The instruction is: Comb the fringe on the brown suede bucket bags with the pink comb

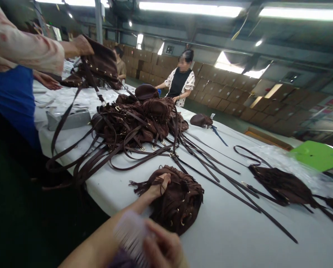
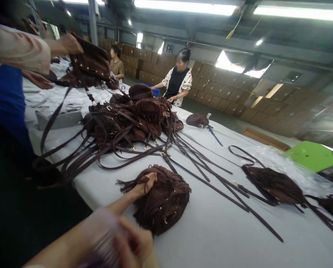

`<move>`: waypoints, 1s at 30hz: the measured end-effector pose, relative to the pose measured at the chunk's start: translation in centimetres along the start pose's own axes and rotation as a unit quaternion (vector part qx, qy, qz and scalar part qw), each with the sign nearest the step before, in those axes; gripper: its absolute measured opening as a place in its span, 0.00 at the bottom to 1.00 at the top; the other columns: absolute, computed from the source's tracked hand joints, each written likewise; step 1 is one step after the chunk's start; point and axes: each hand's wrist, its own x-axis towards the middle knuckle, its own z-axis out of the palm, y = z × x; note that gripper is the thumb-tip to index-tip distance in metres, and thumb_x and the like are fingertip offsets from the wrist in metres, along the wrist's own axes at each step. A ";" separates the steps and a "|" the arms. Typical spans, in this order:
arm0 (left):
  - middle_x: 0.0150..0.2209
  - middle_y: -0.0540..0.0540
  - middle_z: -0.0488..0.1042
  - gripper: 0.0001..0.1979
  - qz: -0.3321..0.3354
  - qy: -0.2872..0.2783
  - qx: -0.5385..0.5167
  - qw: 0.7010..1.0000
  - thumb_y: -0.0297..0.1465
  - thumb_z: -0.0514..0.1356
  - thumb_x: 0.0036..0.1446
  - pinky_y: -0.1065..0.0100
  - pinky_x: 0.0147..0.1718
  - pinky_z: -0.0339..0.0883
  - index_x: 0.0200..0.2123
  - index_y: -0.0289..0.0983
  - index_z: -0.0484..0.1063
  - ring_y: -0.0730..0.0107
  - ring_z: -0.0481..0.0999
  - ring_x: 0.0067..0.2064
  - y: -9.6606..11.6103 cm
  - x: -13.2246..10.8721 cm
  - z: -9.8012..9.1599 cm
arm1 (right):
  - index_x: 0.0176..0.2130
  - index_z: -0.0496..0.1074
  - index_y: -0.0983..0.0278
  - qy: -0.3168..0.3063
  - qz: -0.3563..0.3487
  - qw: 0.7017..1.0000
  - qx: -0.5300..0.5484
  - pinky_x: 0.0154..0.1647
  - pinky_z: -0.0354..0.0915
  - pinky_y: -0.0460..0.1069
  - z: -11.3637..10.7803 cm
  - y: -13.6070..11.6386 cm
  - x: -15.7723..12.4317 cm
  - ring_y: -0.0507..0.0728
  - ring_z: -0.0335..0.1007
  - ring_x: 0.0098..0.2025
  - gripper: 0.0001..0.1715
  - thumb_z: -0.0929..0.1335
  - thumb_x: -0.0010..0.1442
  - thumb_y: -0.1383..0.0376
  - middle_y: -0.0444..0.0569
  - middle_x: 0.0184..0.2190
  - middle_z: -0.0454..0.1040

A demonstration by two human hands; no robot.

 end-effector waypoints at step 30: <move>0.27 0.49 0.72 0.13 -0.147 -0.053 0.091 0.983 0.32 0.61 0.49 0.68 0.28 0.60 0.39 0.35 0.66 0.64 0.72 0.31 -1.6 -11.9 1.2 | 0.62 0.57 0.77 0.173 0.060 0.983 0.005 0.13 0.50 0.45 -7.7 1.4 3.7 0.50 0.53 0.14 0.58 0.68 0.48 0.40 0.38 0.15 0.64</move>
